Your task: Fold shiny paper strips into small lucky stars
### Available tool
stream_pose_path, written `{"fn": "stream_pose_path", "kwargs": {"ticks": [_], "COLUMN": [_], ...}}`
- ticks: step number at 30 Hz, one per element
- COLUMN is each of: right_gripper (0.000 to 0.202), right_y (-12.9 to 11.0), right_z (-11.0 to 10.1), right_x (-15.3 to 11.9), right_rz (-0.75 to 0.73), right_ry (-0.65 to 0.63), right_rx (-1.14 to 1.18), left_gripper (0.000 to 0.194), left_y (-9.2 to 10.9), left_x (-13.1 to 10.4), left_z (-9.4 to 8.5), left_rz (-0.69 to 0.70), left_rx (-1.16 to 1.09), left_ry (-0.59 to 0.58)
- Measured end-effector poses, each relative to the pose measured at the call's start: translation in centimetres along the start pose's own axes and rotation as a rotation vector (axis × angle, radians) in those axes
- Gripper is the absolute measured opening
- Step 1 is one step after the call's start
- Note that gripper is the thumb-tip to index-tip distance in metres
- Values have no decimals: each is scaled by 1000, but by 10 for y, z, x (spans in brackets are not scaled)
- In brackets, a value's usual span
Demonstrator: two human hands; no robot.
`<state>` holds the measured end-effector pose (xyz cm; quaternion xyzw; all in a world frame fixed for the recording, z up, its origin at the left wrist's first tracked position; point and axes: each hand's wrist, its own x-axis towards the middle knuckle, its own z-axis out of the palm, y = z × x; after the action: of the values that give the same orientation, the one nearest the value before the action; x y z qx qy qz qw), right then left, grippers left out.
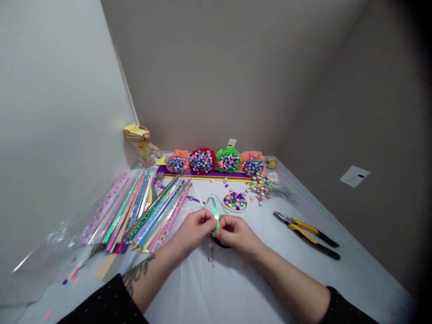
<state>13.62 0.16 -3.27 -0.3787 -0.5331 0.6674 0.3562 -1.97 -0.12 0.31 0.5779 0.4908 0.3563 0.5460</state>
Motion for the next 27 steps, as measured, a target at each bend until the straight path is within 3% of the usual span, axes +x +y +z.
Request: {"fn": "stream_pose_path", "kwargs": {"ticks": [8, 14, 22, 27], "right_gripper": [28, 29, 27, 30], "right_y": [-1, -1, -4, -2], "right_z": [3, 3, -3, -3], "right_x": [0, 2, 1, 1], "right_rz": [-40, -17, -83, -71], "right_ry": [-7, 9, 221, 173], "right_rx": [-136, -67, -1, 84], "left_gripper": [15, 19, 15, 14], "left_y": [7, 2, 3, 5], "left_x": [-2, 0, -3, -6], "left_z": [0, 0, 2, 3], "left_rz": [18, 44, 63, 77], "left_rx": [36, -14, 125, 147], "left_ry": [15, 26, 36, 38]}}
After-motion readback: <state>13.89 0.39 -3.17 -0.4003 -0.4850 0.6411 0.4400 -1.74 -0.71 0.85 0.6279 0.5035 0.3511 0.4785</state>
